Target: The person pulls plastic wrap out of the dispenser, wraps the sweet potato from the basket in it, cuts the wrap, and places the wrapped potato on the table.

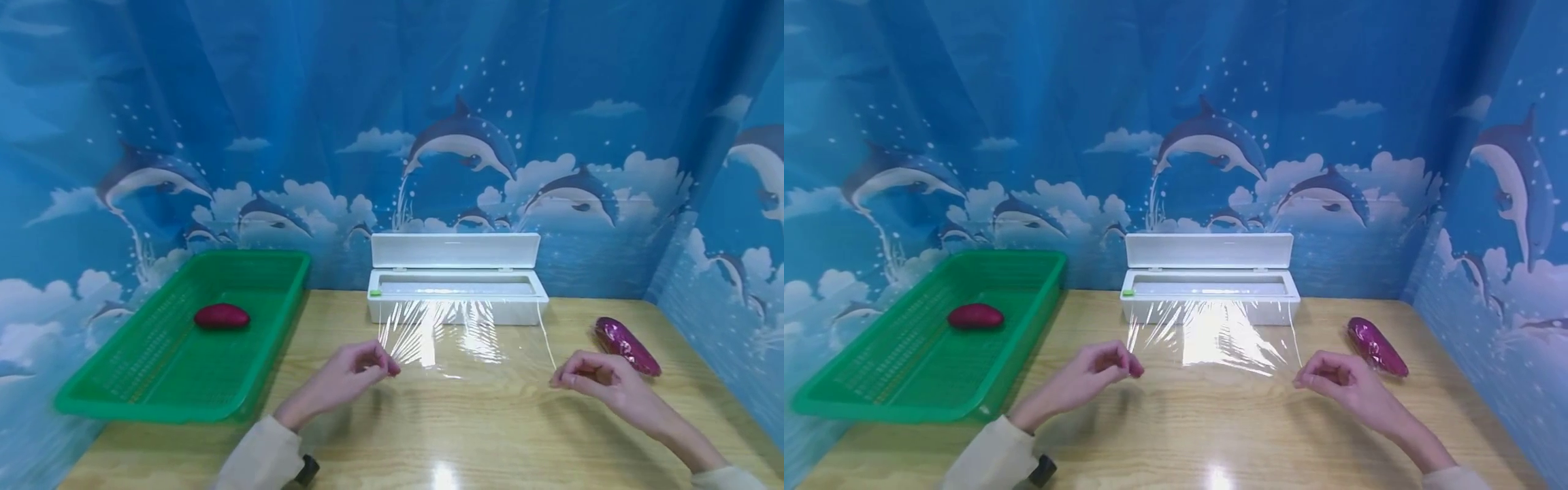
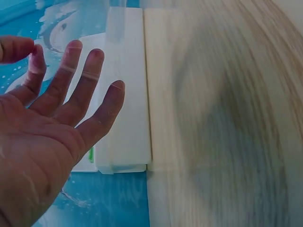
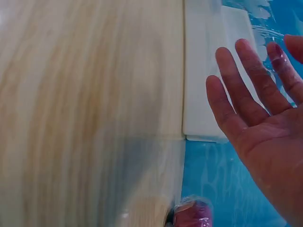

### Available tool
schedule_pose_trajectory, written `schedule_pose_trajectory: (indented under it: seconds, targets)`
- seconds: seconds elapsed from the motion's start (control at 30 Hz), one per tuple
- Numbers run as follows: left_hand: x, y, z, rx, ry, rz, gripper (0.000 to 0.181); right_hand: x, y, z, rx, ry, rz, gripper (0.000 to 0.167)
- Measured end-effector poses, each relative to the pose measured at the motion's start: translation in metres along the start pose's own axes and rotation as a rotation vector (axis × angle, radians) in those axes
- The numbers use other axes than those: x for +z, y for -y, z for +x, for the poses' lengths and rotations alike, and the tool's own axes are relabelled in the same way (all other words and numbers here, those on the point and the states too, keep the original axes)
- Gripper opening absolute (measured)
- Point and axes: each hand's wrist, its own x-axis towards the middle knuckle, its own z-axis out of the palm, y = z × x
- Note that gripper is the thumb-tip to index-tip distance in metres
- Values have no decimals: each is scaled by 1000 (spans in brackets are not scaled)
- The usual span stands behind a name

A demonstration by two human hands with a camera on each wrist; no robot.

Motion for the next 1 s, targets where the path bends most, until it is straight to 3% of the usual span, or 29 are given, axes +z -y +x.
schedule_pose_trajectory:
  seconds: [0.13,0.23,0.43,0.67,0.83,1.0]
  targets:
    - [2,5,2,-28,32,32,6,6,-7,-1,0,27,-120,22]
    - [5,8,5,-30,53,92,14,10,-10,1,16,9,-170,25]
    - [8,17,12,51,88,206,38,16,-11,5,87,-31,-194,28]
    - [11,16,13,92,169,308,28,23,-12,8,102,-30,-209,17]
    - [12,14,15,69,184,321,25,27,-14,8,100,-28,-250,8]
    - [12,12,15,42,186,282,22,29,-14,5,140,2,-297,19]
